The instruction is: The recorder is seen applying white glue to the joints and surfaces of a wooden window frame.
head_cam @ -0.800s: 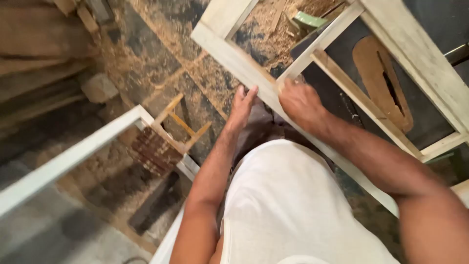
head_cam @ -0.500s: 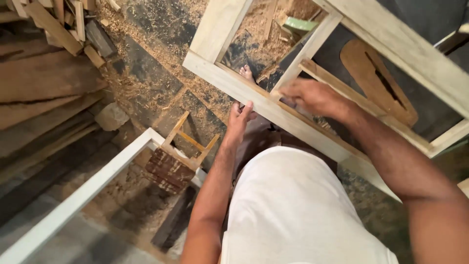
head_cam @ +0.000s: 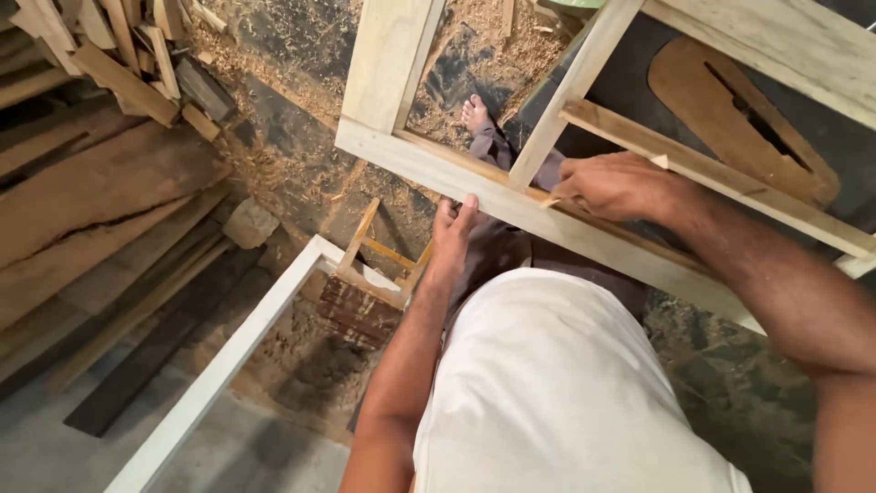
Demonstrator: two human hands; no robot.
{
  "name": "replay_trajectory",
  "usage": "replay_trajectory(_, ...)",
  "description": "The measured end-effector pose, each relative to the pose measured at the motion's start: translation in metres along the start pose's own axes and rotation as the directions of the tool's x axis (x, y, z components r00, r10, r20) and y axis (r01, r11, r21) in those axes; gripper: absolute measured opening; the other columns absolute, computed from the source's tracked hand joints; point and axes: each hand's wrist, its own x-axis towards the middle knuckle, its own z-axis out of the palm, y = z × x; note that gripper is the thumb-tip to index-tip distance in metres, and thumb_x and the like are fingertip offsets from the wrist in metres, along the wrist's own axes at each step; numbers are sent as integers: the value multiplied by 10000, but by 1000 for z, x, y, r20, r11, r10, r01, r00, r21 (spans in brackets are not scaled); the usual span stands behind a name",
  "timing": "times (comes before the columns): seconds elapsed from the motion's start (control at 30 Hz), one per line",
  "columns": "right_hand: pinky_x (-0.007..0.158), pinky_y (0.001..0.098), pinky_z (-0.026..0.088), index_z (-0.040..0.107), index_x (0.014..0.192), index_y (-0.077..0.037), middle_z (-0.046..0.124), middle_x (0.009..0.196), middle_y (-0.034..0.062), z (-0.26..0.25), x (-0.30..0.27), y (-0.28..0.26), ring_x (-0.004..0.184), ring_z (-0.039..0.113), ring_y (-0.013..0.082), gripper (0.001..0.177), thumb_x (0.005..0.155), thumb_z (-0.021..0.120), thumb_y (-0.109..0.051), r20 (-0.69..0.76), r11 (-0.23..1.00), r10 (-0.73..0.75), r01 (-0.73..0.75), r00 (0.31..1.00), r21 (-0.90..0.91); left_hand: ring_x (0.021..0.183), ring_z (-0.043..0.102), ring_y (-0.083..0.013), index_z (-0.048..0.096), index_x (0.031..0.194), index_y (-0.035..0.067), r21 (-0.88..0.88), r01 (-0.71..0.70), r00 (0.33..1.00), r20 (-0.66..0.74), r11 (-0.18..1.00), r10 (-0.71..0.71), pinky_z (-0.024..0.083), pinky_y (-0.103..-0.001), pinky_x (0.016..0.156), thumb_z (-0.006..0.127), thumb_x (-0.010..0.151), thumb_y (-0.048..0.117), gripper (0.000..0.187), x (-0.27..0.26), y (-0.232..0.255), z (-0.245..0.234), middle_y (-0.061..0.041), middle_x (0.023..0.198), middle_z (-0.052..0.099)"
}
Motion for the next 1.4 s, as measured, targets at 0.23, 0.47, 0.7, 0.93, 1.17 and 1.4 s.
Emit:
replay_trajectory(0.23, 899, 458, 534, 701, 1251, -314, 648, 1238, 52, -13, 16, -28, 1106, 635, 291, 405, 905, 535, -187, -249, 986, -135, 154, 959, 56, 1003, 689, -186, 536, 1269, 7, 66, 86, 996, 14, 994, -87, 580, -374, 915, 692, 980, 313, 448, -5, 25, 6, -113, 1150, 690)
replay_trajectory(0.47, 971, 412, 545, 686, 1249, -234, 689, 1233, 27, 0, 5, 13, 1147, 669, 244, 290, 969, 618, -198, 21, 995, 95, -95, 995, -13, 1151, 655, -219, 486, 1384, 11, -12, 71, 995, 71, 997, -70, 550, -403, 1017, 673, 979, 316, 540, -10, 47, 16, -138, 1288, 630)
replay_trajectory(0.7, 961, 448, 468, 763, 1183, -339, 683, 1169, 43, -88, 25, -100, 1027, 673, 238, 276, 999, 605, -208, -35, 866, 14, -30, 999, -499, 1142, 682, -213, 497, 1386, -34, 136, 178, 981, 51, 975, -187, 540, -343, 1034, 644, 1022, 337, 540, -19, 57, 11, -167, 1256, 669)
replay_trajectory(0.93, 1090, 491, 397, 787, 975, -182, 749, 927, -24, -86, 85, -146, 973, 680, 183, 94, 932, 733, -246, 249, 628, 67, 153, 966, -763, 1041, 676, -174, 468, 1393, -58, -129, -1, 991, 131, 992, 18, 566, -343, 928, 676, 995, 278, 561, -3, 17, 3, -124, 1203, 668)
replay_trajectory(1.17, 1220, 528, 256, 742, 1057, -204, 766, 1012, -36, -91, 79, -160, 1030, 676, 166, 155, 906, 766, -225, 377, 323, 155, 314, 913, -893, 969, 703, -176, 490, 1400, -68, 29, -17, 996, 91, 999, 14, 569, -311, 854, 670, 989, 277, 566, -11, 39, 7, -116, 1129, 711)
replay_trajectory(1.4, 950, 400, 540, 790, 1062, -194, 746, 1023, 5, -112, 10, -157, 962, 718, 170, 171, 998, 631, -191, 146, 308, 352, 33, 924, -951, 977, 686, -200, 468, 1451, -80, 53, -118, 986, 125, 992, 111, 569, -326, 847, 663, 1004, 280, 606, -3, 20, 4, -154, 1131, 707)
